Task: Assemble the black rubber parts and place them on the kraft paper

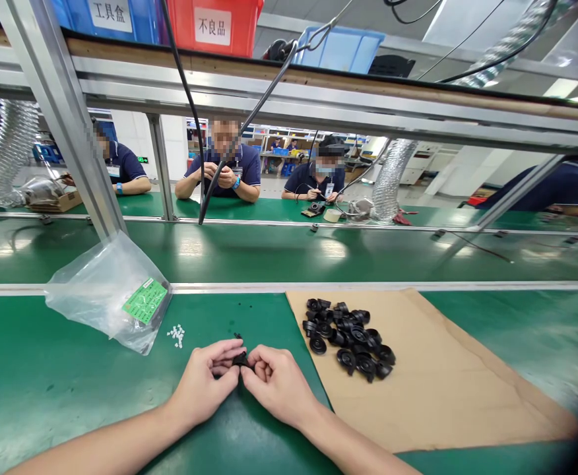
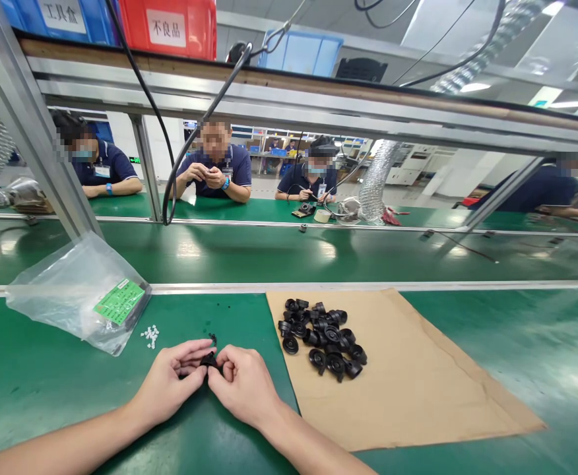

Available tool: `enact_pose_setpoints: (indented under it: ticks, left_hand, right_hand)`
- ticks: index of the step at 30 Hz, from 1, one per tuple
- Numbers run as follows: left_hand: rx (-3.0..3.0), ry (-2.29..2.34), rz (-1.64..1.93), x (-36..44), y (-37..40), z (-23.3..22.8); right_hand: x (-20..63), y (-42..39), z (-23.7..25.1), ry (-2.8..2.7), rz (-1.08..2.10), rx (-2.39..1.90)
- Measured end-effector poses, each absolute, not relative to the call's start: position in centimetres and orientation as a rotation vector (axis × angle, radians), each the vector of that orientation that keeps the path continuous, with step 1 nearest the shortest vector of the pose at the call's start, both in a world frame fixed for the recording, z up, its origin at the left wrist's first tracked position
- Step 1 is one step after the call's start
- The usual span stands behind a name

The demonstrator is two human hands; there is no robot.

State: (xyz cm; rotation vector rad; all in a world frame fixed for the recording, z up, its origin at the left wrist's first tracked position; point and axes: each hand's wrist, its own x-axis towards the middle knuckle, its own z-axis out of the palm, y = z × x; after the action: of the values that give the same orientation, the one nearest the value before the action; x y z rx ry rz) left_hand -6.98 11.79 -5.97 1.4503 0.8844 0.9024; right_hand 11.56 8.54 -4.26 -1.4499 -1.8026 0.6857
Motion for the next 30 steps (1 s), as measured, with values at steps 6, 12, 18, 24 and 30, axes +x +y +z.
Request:
enact_pose_setpoints:
  ticks: [6, 12, 18, 24, 30]
  left_hand:
    - [1.349, 0.864, 0.872, -7.0, 11.7, -5.7]
    - [1.33, 0.867, 0.825, -7.1, 11.7, -5.6]
    - [1.507, 0.854, 0.782, -7.0, 11.1, -6.1]
    - [1.562, 0.825, 0.763, -7.0, 11.0, -6.3]
    - [1.609, 0.796, 0.741, -6.9, 11.0, -6.7]
  right_hand:
    - [11.3, 8.3, -4.2, -1.833, 0.568, -1.427]
    - [10.9, 8.0, -3.7, -1.87, 0.515, -1.504]
    - [15.7, 8.3, -0.3, -1.955, 0.518, -1.838]
    - [23.1, 8.6, 1.8, -1.809, 0.22, -2.351]
    - [26.3, 8.2, 1.7, -1.698, 0.133, -2.48]
